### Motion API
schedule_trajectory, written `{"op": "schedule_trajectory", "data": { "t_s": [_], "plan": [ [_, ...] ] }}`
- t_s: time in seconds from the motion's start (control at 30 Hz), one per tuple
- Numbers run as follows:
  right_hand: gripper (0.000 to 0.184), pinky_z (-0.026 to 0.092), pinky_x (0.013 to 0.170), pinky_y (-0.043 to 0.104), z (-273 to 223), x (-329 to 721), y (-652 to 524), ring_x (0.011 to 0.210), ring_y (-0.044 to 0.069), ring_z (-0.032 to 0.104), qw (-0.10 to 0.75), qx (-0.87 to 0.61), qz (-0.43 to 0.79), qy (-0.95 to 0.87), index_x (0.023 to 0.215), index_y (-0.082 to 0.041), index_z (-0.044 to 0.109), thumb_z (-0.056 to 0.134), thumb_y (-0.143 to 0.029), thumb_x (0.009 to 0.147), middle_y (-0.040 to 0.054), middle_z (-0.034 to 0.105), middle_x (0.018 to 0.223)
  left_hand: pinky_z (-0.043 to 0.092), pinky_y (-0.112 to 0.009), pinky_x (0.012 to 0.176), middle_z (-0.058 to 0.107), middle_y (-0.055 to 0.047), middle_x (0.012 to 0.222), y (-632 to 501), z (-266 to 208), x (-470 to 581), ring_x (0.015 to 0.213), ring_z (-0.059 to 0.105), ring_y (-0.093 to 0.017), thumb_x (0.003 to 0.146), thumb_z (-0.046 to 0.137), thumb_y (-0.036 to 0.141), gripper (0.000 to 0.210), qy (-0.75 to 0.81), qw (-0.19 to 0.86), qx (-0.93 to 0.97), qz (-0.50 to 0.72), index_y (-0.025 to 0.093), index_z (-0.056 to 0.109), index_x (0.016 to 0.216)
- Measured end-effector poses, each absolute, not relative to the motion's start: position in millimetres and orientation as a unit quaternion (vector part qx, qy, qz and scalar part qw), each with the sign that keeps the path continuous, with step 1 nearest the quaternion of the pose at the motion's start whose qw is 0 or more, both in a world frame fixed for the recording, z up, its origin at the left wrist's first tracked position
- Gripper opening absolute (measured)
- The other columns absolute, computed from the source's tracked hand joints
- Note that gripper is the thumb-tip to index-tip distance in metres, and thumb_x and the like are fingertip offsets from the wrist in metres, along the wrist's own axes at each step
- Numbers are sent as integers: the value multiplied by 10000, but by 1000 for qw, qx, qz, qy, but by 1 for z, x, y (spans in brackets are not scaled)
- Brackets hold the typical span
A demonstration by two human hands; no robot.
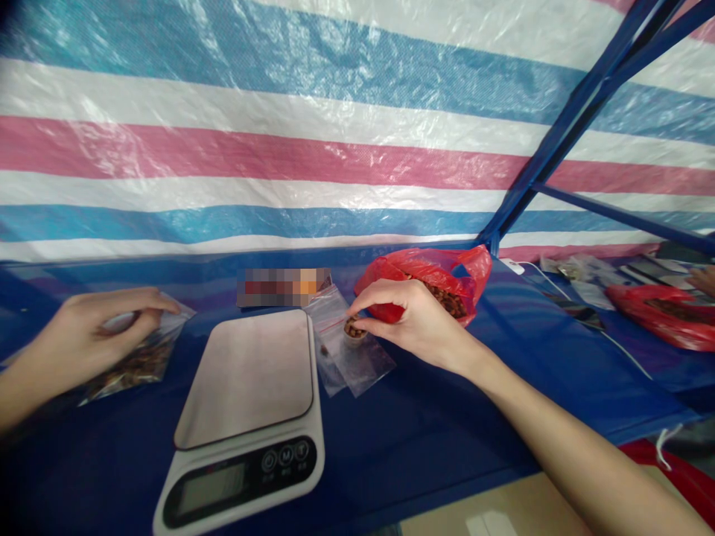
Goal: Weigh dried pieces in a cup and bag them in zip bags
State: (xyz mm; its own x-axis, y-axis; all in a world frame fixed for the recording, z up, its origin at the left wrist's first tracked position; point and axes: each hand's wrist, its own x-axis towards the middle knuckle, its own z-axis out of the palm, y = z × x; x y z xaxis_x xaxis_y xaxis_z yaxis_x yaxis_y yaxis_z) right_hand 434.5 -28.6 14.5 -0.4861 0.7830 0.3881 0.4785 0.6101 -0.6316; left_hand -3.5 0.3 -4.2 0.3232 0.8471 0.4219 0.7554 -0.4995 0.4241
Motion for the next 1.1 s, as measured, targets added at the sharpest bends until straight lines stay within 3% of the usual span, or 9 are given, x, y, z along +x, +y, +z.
{"op": "schedule_trajectory", "data": {
  "t_s": [0.13, 0.27, 0.33, 0.4, 0.5, 0.73, 0.87, 1.1],
  "plan": [
    [84, 599, 885, 308, 18, 439, -28, 924, 199, 791, 347, -385, 214, -828, 986, -225, 839, 832, -265, 913, 42, 848, 998, 623, -478, 800, 832, 90, 888, -1, -3, -3, 848, 785, -314, 850, 585, 464, 209, 496, 74, 809, 307, 539, 781, 843],
    [109, 599, 788, 300, 29, 454, -29, 837, 199, 780, 371, -429, 206, -798, 922, -208, 825, 780, -306, 941, 52, 841, 928, 630, -460, 768, 834, 77, 886, 0, -5, -3, 835, 779, -312, 853, 567, 472, 223, 494, 62, 811, 308, 531, 781, 840],
    [156, 577, 695, 288, 34, 465, -28, 756, 194, 760, 326, -446, 236, -799, 902, -197, 821, 788, -348, 925, 52, 830, 871, 634, -430, 764, 840, 63, 887, 2, -6, -4, 822, 787, -295, 874, 554, 464, 234, 485, 48, 816, 311, 478, 786, 844],
    [197, 532, 614, 273, 34, 476, -27, 676, 182, 729, 224, -449, 282, -818, 926, -192, 831, 806, -387, 908, 42, 813, 810, 631, -384, 752, 844, 41, 872, 5, -8, -6, 792, 796, -267, 894, 552, 436, 251, 472, 32, 824, 312, 389, 792, 839],
    [174, 484, 607, 262, 26, 485, -23, 655, 168, 709, 106, -446, 282, -843, 971, -194, 838, 806, -354, 910, 32, 801, 791, 607, -310, 697, 848, 18, 859, 7, -9, -9, 763, 806, -226, 918, 553, 402, 278, 453, 17, 836, 309, 295, 799, 843],
    [44, 436, 669, 246, 13, 476, -19, 691, 141, 683, 39, -443, 237, -863, 869, -189, 795, 789, -153, 894, 10, 771, 794, 585, -257, 697, 851, 13, 876, 9, -12, -10, 785, 813, -194, 937, 553, 381, 294, 446, 6, 839, 310, 268, 812, 858],
    [140, 454, 702, 255, 15, 474, -19, 709, 146, 686, 78, -416, 221, -879, 818, -192, 767, 723, -156, 946, 15, 764, 791, 584, -260, 689, 850, 6, 874, 9, -11, -10, 777, 811, -199, 927, 554, 399, 297, 454, 13, 836, 308, 268, 811, 855],
    [149, 480, 660, 252, 26, 455, -28, 696, 146, 671, 259, -387, 167, -869, 885, -192, 745, 734, -287, 999, 29, 769, 830, 601, -293, 753, 856, -5, 893, 6, -7, -9, 815, 816, -230, 922, 558, 424, 305, 466, 24, 834, 294, 277, 816, 855]
  ]
}}
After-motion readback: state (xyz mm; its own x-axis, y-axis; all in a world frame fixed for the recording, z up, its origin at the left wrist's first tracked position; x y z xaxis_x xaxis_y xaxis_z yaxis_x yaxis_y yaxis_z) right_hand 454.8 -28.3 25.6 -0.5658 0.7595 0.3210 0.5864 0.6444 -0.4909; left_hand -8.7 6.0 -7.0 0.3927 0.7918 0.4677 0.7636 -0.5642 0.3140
